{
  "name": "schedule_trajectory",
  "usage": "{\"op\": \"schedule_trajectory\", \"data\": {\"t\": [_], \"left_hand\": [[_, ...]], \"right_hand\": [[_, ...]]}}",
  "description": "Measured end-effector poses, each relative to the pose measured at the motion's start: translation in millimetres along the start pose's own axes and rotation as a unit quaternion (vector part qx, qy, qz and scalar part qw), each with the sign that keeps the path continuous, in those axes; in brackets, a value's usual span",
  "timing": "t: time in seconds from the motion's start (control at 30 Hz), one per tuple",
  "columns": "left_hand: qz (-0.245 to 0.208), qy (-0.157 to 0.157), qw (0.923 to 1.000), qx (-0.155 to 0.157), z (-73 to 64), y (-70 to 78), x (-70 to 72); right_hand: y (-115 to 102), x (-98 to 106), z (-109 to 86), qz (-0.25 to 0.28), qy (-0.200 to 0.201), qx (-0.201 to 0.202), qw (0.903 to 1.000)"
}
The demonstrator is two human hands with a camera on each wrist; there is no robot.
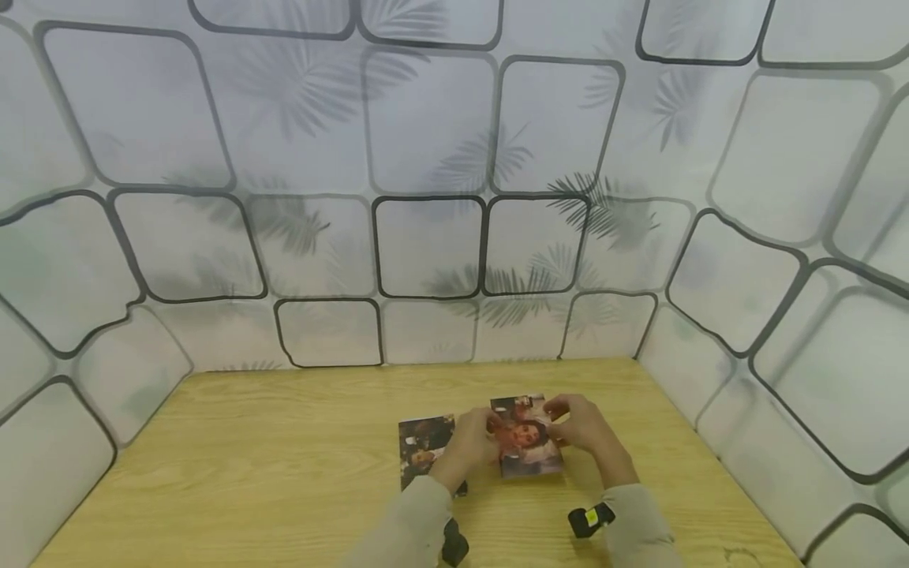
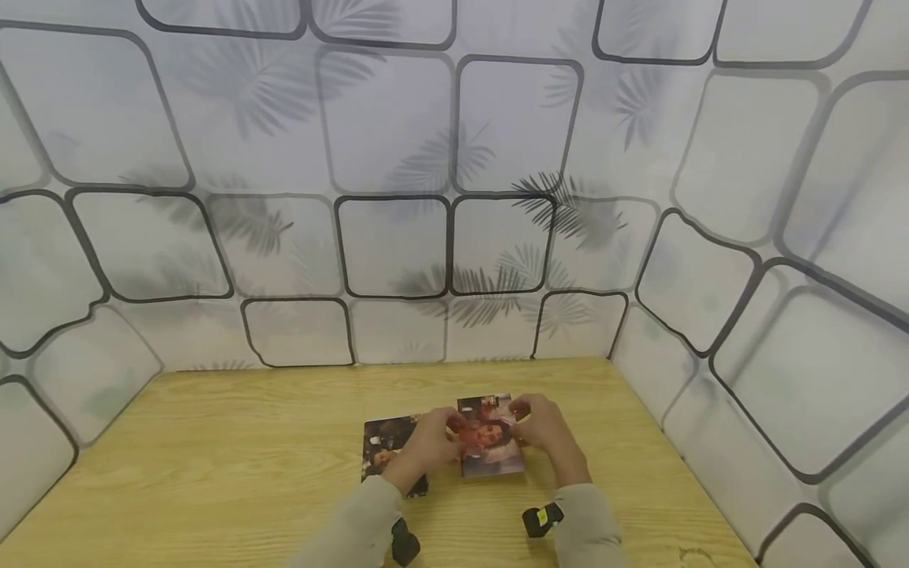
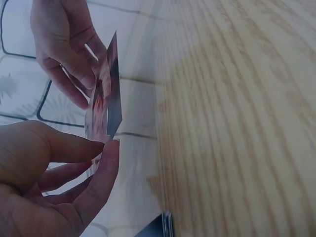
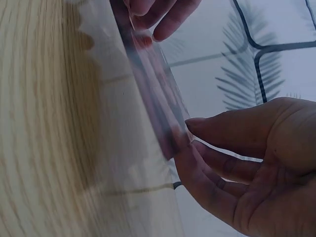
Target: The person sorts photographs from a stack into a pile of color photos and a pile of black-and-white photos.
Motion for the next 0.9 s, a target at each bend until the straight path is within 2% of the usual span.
{"op": "schedule_trajectory", "data": {"t": [0.1, 0.27, 0.47, 0.53, 0.77, 0.9], "left_hand": [[0.019, 0.006, 0.9997, -0.011, 1.8, 0.9, -6.7], [0.028, 0.002, 0.9994, -0.020, 1.9, 5.3, -17.1], [0.022, -0.001, 0.9994, -0.025, 0.8, 11.2, -26.8], [0.020, -0.002, 0.9995, -0.024, 0.9, 10.2, -30.4], [0.007, -0.005, 0.9998, -0.016, 0.6, 12.4, -37.1], [0.019, -0.006, 0.9997, -0.015, -0.1, 14.4, -39.6]], "right_hand": [[4.4, 4.5, 1.4, -0.004, -0.002, -0.001, 1.0000], [17.7, 10.0, 4.7, 0.002, -0.007, -0.013, 0.9999], [29.3, 13.7, 6.7, 0.008, -0.002, -0.029, 0.9995], [32.6, 14.4, 8.1, -0.005, 0.001, -0.026, 0.9996], [37.0, 19.1, 12.4, -0.103, 0.016, 0.010, 0.9945], [39.8, 17.8, 11.2, -0.101, 0.005, -0.008, 0.9948]]}}
Point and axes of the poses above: each hand's wrist, its own z-axis towards the middle knuckle, its own x-axis out of the back of the hand, y = z × x, the point moved 4 cm from there along z, towards the middle knuckle, and after that the axes turned 13 degrees about y, right-handed, at the moved point
